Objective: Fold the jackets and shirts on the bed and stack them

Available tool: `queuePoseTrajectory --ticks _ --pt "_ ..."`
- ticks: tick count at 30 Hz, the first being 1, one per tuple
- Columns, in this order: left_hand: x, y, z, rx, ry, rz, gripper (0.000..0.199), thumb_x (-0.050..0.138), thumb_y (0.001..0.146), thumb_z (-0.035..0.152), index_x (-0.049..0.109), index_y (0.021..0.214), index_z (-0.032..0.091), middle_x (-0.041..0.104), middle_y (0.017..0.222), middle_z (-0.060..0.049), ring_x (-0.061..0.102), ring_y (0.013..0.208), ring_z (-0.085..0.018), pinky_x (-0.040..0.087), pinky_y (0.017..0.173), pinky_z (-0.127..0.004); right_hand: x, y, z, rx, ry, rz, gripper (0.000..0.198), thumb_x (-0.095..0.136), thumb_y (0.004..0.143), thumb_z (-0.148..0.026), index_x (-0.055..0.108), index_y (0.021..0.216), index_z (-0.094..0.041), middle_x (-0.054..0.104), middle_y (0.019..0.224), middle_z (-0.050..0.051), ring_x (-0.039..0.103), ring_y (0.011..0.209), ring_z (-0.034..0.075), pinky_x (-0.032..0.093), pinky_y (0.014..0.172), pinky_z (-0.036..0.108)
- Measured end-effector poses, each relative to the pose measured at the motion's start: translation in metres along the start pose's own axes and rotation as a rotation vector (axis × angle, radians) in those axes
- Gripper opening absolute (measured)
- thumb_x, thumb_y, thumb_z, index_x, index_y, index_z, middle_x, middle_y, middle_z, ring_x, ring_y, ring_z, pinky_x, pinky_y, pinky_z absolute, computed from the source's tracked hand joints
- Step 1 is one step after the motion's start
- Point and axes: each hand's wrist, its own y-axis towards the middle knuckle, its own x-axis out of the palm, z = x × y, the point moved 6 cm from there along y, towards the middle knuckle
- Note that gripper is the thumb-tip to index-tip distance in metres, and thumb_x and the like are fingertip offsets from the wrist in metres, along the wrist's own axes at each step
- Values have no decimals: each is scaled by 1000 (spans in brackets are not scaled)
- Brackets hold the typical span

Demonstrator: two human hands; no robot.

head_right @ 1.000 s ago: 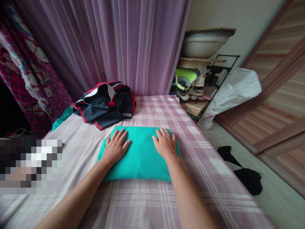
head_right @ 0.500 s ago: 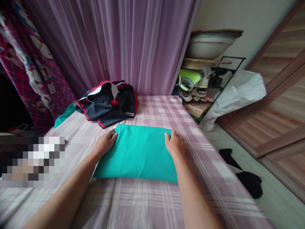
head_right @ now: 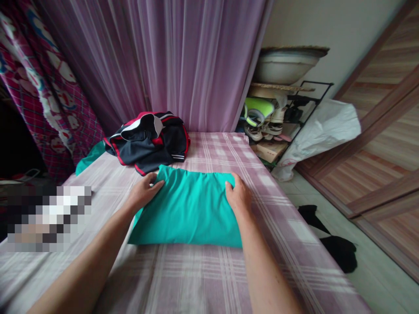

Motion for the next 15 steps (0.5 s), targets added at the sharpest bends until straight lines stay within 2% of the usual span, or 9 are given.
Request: queuePoseTrajectory --ticks 4,7,11,13,15 --pt "-24 -8 11 21 66 44 29 53 82 45 63 99 24 72 99 -3 66 93 -25 46 82 -33 -3 0 -4 -53 67 51 53 45 91 -34 54 139 -15 63 134 16 59 121 31 46 101 42" --pt "-34 -12 16 25 84 52 27 55 79 44 63 95 23 72 95 -3 65 88 -24 45 77 -32 6 1 0 -50 78 19 52 46 90 -33 55 138 -17 64 133 14 60 119 30 47 100 41" --pt "-43 -17 19 38 62 -38 25 50 79 45 58 87 22 67 83 0 62 77 -20 41 65 -29 11 3 4 -78 80 48 50 47 89 -34 59 135 -20 68 128 12 63 115 28 49 97 41" --pt "-50 -18 18 72 120 -85 24 48 79 45 56 82 23 65 80 1 61 75 -19 39 62 -28 8 3 1 -111 69 87 50 46 90 -35 58 136 -20 68 128 12 64 115 28 50 96 40" --pt "-53 -18 11 86 235 -140 22 48 79 44 55 79 23 65 79 0 61 74 -19 38 61 -28 10 0 -7 -175 37 63 51 43 92 -36 55 139 -19 64 134 12 62 119 26 48 98 38"
